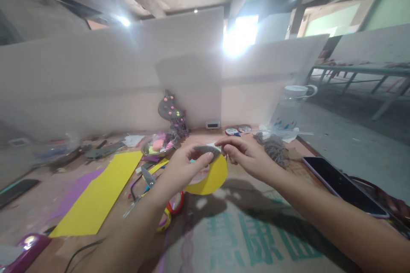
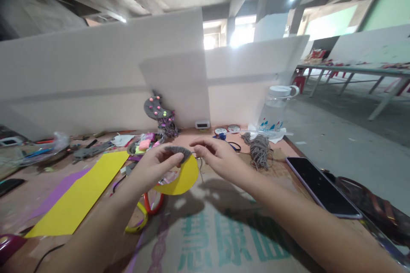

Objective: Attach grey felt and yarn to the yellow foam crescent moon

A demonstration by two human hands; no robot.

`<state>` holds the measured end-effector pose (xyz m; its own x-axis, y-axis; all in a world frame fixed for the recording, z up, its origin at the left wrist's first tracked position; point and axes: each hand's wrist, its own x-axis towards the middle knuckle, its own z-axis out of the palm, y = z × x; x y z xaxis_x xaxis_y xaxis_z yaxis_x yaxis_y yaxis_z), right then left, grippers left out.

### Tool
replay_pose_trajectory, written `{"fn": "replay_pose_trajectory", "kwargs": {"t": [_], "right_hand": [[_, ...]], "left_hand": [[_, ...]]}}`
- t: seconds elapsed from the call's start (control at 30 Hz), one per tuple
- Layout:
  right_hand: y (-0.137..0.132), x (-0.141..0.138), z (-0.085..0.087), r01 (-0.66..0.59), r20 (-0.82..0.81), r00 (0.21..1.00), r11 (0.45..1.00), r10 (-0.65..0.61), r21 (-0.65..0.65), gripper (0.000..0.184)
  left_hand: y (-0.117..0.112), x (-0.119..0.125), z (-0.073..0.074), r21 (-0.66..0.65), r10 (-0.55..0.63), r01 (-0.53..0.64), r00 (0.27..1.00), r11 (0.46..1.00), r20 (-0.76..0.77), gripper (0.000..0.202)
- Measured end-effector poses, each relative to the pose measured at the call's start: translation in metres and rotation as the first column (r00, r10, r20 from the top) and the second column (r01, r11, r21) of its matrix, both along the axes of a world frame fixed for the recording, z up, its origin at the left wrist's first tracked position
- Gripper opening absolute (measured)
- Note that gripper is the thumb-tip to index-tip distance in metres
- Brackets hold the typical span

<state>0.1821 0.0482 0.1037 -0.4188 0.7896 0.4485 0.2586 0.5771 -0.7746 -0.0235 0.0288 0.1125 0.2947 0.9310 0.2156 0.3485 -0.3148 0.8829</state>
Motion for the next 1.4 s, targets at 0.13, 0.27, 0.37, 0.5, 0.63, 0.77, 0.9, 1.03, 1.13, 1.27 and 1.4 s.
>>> {"fn": "replay_pose_trajectory", "kwargs": {"t": [0.13, 0.27, 0.37, 0.5, 0.63, 0.77, 0.9, 1.03, 1.13, 1.27, 1.4], "right_hand": [[0.008, -0.004, -0.012, -0.094, -0.119, 0.99, 0.98, 0.073, -0.176, 0.039], [-0.002, -0.004, -0.037, -0.047, -0.127, 0.992, 0.969, 0.016, -0.242, 0.04], [-0.018, 0.0, -0.063, -0.015, -0.103, 0.995, 0.963, -0.013, -0.271, 0.041], [-0.03, 0.003, -0.096, 0.028, -0.079, 0.995, 0.953, -0.054, -0.302, 0.037], [-0.028, 0.004, -0.115, 0.085, -0.057, 0.993, 0.946, -0.108, -0.312, 0.032], [-0.023, 0.006, -0.12, 0.119, -0.061, 0.988, 0.948, -0.143, -0.295, 0.03], [-0.02, 0.007, -0.121, 0.131, -0.083, 0.983, 0.944, -0.163, -0.302, 0.032], [-0.021, 0.008, -0.12, 0.125, -0.101, 0.98, 0.93, -0.169, -0.345, 0.035], [-0.023, 0.008, -0.118, 0.12, -0.103, 0.98, 0.924, -0.167, -0.362, 0.036], [-0.025, 0.007, -0.115, 0.134, -0.111, 0.977, 0.931, -0.181, -0.341, 0.035], [-0.023, 0.007, -0.116, 0.152, -0.094, 0.978, 0.939, -0.189, -0.308, 0.03]], "left_hand": [[0.002, 0.002, -0.003, 0.001, -0.016, 0.016, 1.0, 1.0, 0.024, 0.031], [0.007, 0.013, -0.03, -0.076, -0.036, 0.046, 0.992, 0.996, 0.118, 0.037], [0.004, 0.023, -0.057, -0.097, -0.028, 0.038, 0.994, 0.995, 0.105, 0.036], [-0.005, 0.03, -0.086, -0.113, -0.015, 0.024, 0.996, 0.993, 0.085, 0.036], [-0.005, 0.034, -0.107, -0.124, 0.011, -0.002, 0.998, 0.992, 0.069, 0.041], [-0.002, 0.037, -0.123, -0.078, 0.005, -0.001, 0.999, 0.997, 0.047, 0.045], [-0.002, 0.037, -0.128, -0.042, -0.008, 0.009, 0.999, 0.999, 0.037, 0.044], [-0.002, 0.036, -0.129, -0.054, -0.006, 0.007, 1.0, 0.999, 0.029, 0.042], [-0.001, 0.036, -0.13, -0.058, -0.013, 0.015, 1.0, 0.998, 0.028, 0.04], [0.0, 0.035, -0.131, -0.038, -0.017, 0.017, 1.0, 0.999, 0.006, 0.041], [0.0, 0.035, -0.131, -0.009, -0.012, 0.012, 1.0, 1.0, -0.021, 0.043]]}}
